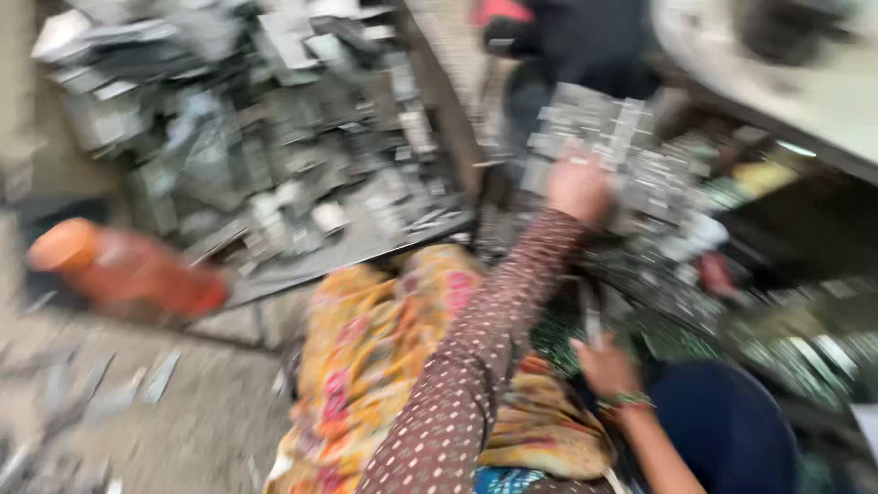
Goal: The person repeatedly picks up metal hinge pieces from a bin, places them into a manual punching machine, and operates the lever to punch holes. The processed pieces are then dropped into a pile on the floor.
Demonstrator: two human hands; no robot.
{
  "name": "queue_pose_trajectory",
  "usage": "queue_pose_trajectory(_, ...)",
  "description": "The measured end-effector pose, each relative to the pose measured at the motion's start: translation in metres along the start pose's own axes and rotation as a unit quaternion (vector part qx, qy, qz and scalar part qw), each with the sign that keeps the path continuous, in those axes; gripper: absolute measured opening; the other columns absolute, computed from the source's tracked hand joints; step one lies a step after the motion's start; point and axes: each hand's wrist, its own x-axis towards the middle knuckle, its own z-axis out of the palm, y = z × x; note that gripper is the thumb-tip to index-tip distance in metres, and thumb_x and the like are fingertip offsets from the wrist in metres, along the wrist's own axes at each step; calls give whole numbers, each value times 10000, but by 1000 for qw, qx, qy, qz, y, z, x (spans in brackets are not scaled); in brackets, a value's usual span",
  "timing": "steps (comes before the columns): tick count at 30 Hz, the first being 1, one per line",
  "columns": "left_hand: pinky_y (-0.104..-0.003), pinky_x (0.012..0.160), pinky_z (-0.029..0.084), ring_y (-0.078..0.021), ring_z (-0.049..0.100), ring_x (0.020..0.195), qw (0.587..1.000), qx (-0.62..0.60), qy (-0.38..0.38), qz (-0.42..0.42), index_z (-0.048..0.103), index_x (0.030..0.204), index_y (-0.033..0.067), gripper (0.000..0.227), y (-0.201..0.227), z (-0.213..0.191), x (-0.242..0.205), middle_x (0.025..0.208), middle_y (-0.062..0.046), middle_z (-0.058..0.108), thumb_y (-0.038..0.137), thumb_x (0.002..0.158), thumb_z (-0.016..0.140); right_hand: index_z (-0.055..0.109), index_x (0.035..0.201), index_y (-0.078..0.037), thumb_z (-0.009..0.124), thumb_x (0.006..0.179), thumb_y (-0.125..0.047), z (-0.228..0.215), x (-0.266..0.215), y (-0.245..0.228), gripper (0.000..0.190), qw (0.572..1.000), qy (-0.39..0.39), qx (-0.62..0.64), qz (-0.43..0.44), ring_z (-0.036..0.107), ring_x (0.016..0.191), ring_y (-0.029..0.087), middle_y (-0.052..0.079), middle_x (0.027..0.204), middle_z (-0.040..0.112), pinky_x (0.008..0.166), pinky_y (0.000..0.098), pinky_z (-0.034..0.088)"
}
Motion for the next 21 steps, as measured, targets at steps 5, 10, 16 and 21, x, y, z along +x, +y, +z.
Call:
queue_pose_trajectory(5,-455,1154,443,-274,670,1072,958,-61,279,37,680,1093,127,393,-50,-35,-61,1061,-87,681,288,735,676,633,1332,-78,623,939,-598,-97,0,8,652,991,60,99,61,714,847,414,224,886,724,780,559,554)
queue_pose_trajectory(10,-442,918,501,-272,656,1038,926,11,335,-172,681,1215,205,370,-181,-36,-134,1144,-72,686,188,847,645,644,1181,51,782,1000,-425,-119,19,10,528,945,269,-18,-187,716,883,304,208,933,728,871,450,570)
queue_pose_trajectory(16,-527,1005,463,-358,579,1240,826,190,220,-484,663,1090,77,238,-367,-14,-201,1126,-142,673,236,918,624,640,1168,59,794,1003,-384,-97,75,43,497,948,267,32,-171,707,834,292,232,954,702,838,421,571)
queue_pose_trajectory(21,-500,1074,420,-326,614,1159,815,26,123,-565,502,1328,37,687,-415,-17,-228,1204,-167,646,199,732,803,636,1157,65,804,1005,-349,-92,62,65,472,944,280,76,-157,700,792,282,252,972,680,811,396,572)
